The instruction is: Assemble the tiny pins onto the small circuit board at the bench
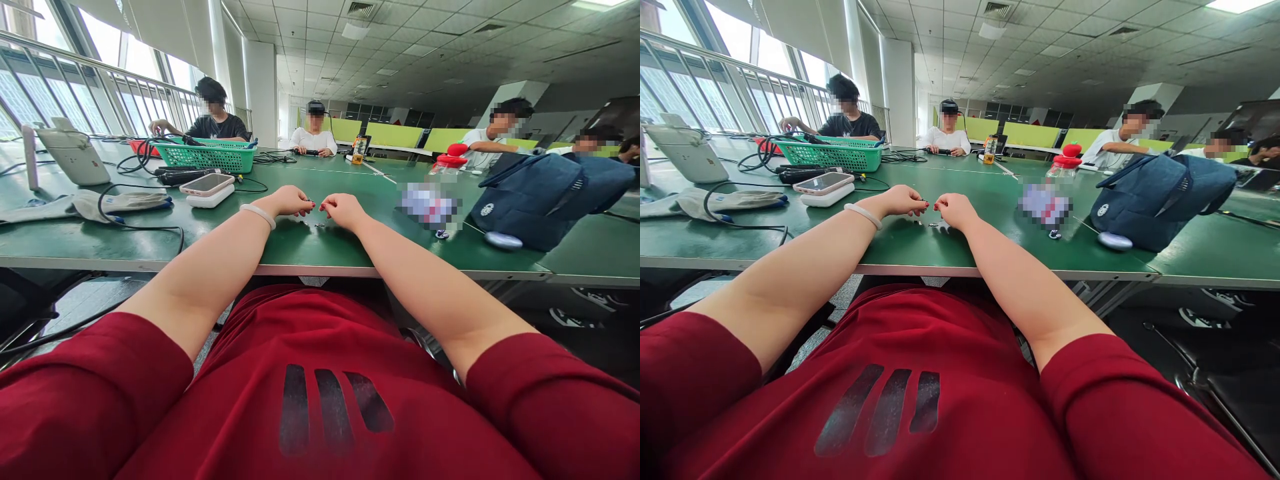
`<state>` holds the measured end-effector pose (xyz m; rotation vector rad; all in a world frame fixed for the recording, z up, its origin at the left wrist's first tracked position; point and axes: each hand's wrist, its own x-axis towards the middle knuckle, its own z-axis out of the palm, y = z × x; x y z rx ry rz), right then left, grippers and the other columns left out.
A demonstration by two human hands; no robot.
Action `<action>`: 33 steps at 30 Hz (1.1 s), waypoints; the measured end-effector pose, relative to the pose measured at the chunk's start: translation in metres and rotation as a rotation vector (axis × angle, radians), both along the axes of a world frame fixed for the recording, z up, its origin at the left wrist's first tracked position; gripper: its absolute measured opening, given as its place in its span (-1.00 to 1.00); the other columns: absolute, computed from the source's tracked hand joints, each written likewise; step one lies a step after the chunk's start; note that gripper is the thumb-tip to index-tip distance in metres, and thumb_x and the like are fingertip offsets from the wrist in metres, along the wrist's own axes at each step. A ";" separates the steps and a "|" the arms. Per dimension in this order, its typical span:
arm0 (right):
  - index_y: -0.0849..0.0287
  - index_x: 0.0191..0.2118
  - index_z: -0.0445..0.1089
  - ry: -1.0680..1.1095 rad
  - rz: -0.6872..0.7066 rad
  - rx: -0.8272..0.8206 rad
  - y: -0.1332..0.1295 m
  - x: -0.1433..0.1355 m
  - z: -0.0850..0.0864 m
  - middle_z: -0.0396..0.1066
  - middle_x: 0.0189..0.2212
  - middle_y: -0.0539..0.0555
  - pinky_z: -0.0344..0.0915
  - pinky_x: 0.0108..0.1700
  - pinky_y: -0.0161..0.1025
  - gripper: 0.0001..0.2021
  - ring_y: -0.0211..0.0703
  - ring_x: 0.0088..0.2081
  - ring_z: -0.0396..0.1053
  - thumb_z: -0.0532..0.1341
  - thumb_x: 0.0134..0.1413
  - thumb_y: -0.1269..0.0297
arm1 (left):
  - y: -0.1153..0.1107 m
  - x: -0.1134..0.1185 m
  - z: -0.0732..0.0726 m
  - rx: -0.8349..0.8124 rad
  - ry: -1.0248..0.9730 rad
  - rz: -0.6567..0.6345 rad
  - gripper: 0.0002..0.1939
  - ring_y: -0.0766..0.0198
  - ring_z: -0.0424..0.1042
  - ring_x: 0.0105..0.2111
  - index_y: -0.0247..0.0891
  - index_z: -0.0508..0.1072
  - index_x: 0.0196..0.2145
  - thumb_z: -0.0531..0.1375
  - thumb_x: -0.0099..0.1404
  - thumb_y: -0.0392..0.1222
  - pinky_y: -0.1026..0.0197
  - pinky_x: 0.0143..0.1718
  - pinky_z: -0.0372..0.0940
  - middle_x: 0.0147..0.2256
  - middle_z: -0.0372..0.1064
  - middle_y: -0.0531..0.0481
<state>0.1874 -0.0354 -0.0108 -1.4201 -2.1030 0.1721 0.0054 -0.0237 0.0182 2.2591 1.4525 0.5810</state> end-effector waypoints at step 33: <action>0.17 -0.31 0.54 -0.287 0.097 0.091 -0.007 -0.017 -0.004 0.50 -0.28 0.08 0.20 -0.21 -0.28 -0.83 -0.16 -0.23 0.38 0.25 0.07 0.22 | 0.005 -0.002 -0.003 0.092 0.048 0.016 -0.65 0.41 0.28 -0.61 -0.28 0.51 -0.10 0.17 0.15 -0.19 0.34 -0.48 0.23 -0.42 0.51 -0.04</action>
